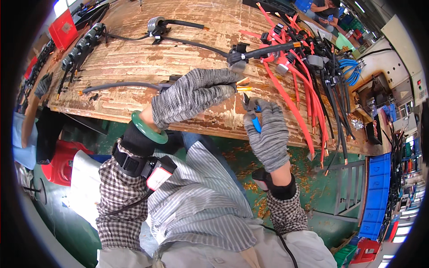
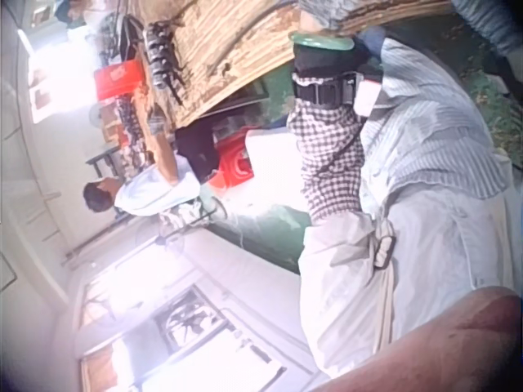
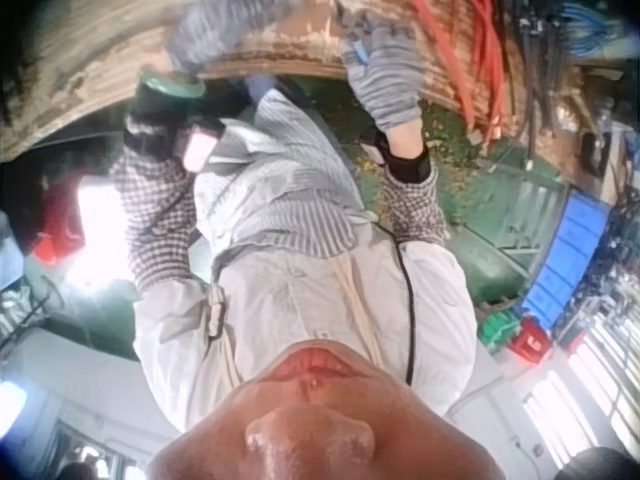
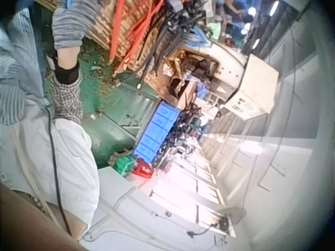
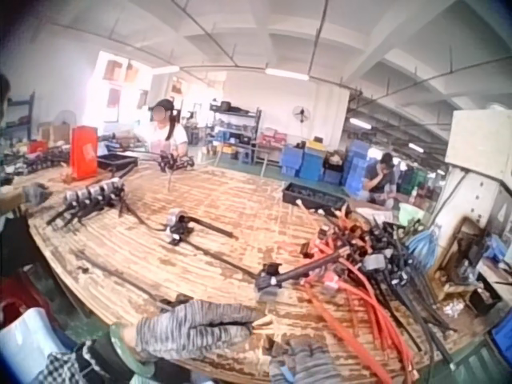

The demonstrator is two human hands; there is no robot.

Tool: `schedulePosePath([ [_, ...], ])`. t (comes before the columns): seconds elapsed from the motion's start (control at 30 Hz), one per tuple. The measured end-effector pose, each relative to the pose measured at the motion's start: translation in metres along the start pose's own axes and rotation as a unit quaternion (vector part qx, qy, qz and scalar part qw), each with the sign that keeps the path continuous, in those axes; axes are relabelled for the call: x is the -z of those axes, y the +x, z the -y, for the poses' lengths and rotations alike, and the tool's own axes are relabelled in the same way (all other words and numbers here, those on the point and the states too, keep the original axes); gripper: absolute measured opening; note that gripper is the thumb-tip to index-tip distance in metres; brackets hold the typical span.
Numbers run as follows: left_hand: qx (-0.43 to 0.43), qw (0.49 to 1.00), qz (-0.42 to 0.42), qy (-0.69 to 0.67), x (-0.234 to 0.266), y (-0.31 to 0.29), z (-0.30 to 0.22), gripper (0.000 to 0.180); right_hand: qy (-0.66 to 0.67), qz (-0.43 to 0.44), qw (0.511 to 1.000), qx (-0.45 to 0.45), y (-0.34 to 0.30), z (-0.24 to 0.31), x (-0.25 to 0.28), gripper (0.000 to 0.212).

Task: Stripping insulation from heavy-duty cables and crimping connectors using manual tools and an industrial machine.

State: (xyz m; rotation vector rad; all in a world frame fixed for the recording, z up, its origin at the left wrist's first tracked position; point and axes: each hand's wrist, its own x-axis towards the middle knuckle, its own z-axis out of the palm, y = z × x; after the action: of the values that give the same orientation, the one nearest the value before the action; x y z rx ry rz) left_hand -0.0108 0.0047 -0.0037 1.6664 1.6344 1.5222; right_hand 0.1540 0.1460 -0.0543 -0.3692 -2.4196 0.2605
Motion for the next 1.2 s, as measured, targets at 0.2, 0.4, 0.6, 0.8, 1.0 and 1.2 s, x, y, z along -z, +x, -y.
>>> schedulePosePath([
  [0.2, 0.092, 0.991, 0.009, -0.096, 0.000, 0.002, -0.008, 0.035, 0.077, -0.030, 0.997, -0.010, 0.007, 0.005, -0.009, 0.037],
  [0.4, 0.086, 0.992, 0.009, -0.088, -0.001, 0.002, 0.011, 0.034, 0.092, 0.040, 0.994, -0.041, 0.013, 0.007, -0.007, 0.034],
  [0.6, 0.140, 0.981, 0.011, -0.133, -0.002, 0.012, 0.005, 0.034, 0.086, 0.034, 0.993, -0.067, 0.013, 0.002, -0.008, 0.031],
  [0.8, 0.156, 0.967, 0.011, -0.201, -0.002, 0.015, 0.009, 0.035, 0.254, 0.147, 0.940, -0.176, 0.014, 0.002, -0.006, 0.031],
  [1.0, 0.150, 0.969, -0.012, -0.194, -0.009, 0.016, 0.005, 0.038, -0.148, -0.107, 0.983, 0.008, 0.019, 0.003, -0.008, 0.033],
  [1.2, 0.198, 0.968, -0.015, -0.155, -0.005, 0.020, 0.006, 0.038, 0.084, 0.031, 0.987, -0.132, 0.019, 0.006, -0.005, 0.032],
])
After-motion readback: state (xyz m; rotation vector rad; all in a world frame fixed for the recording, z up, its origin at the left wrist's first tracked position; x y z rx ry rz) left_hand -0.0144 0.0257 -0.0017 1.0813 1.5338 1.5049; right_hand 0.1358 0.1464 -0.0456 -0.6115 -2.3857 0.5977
